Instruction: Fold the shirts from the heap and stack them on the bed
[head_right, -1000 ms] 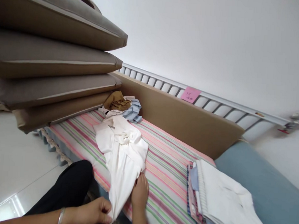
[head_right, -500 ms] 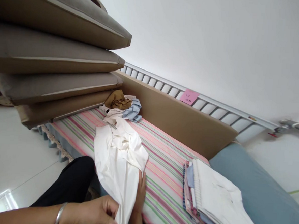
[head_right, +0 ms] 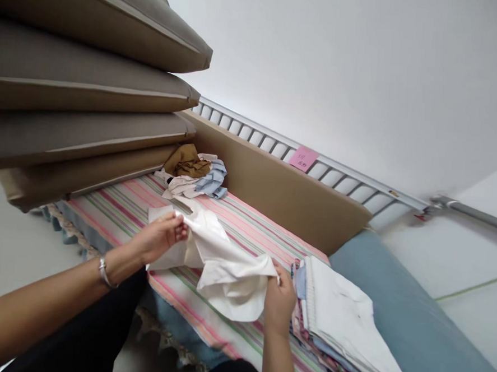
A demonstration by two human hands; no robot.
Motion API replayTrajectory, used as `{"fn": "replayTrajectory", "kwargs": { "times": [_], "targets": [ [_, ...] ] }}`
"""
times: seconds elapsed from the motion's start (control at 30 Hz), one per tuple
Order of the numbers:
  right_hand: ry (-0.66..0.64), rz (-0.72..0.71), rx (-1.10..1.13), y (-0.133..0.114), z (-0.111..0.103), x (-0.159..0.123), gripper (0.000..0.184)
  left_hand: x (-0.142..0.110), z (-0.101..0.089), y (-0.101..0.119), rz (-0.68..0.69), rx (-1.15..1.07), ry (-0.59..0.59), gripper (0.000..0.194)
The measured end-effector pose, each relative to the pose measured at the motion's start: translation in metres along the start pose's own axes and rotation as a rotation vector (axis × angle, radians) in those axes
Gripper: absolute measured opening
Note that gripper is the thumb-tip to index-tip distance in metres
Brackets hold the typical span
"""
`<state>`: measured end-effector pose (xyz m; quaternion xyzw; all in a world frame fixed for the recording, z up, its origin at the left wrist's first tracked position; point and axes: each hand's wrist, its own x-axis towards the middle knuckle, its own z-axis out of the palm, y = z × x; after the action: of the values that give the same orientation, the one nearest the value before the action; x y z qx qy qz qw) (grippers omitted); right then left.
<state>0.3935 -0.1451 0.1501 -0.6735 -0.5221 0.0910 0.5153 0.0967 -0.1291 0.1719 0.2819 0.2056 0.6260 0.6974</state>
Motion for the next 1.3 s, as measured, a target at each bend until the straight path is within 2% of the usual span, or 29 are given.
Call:
{"fn": "replayTrajectory", "kwargs": {
  "times": [0.1, 0.23, 0.37, 0.43, 0.5, 0.57, 0.6, 0.67, 0.77, 0.87, 0.97, 1.1, 1.23, 1.3],
  "targets": [
    [0.087, -0.053, 0.033, -0.042, -0.014, 0.018, 0.033, 0.017, 0.019, 0.023, 0.207, 0.114, -0.010, 0.024],
    [0.174, -0.123, 0.068, -0.085, -0.038, 0.033, 0.028, 0.019, 0.039, 0.050, 0.419, 0.236, -0.048, 0.022],
    [0.205, -0.277, -0.026, -0.123, -0.067, 0.045, 0.026, 0.019, 0.047, 0.076, 0.581, 0.345, -0.060, 0.021],
    [0.132, -0.324, -0.145, -0.127, -0.069, 0.057, 0.024, 0.027, 0.043, 0.081, 0.589, 0.421, -0.039, 0.020],
    [-0.005, -0.299, -0.249, -0.110, -0.055, 0.071, 0.022, 0.041, 0.031, 0.076, 0.485, 0.539, 0.038, 0.019],
    [-0.124, -0.224, -0.322, -0.073, -0.028, 0.078, 0.020, 0.056, 0.011, 0.058, 0.241, 0.678, 0.168, 0.018],
    [-0.170, -0.148, -0.334, -0.050, -0.012, 0.077, 0.022, 0.062, -0.003, 0.044, 0.062, 0.742, 0.245, 0.019],
    [-0.258, 0.017, -0.339, -0.002, 0.017, 0.061, 0.027, 0.065, -0.037, 0.013, -0.129, 0.797, 0.301, 0.021],
    [-0.336, 0.093, -0.325, 0.059, 0.045, 0.015, 0.031, 0.050, -0.091, -0.031, -0.259, 0.857, 0.351, 0.019],
    [-0.411, 0.122, -0.265, 0.099, 0.048, -0.030, 0.033, 0.032, -0.132, -0.056, -0.267, 0.932, 0.375, 0.013],
    [-0.428, 0.167, -0.164, 0.126, 0.036, -0.051, 0.037, 0.031, -0.152, -0.063, -0.186, 1.029, 0.347, 0.015],
    [-0.294, 0.166, -0.178, 0.146, 0.019, -0.047, 0.040, 0.048, -0.153, -0.060, -0.001, 1.185, 0.273, 0.021],
    [-0.190, 0.010, -0.255, 0.153, 0.020, -0.037, 0.042, 0.062, -0.143, -0.063, 0.123, 1.289, 0.151, 0.035],
    [-0.174, -0.067, -0.275, 0.153, 0.025, -0.035, 0.039, 0.068, -0.139, -0.067, 0.136, 1.309, 0.084, 0.032]
  ]
}}
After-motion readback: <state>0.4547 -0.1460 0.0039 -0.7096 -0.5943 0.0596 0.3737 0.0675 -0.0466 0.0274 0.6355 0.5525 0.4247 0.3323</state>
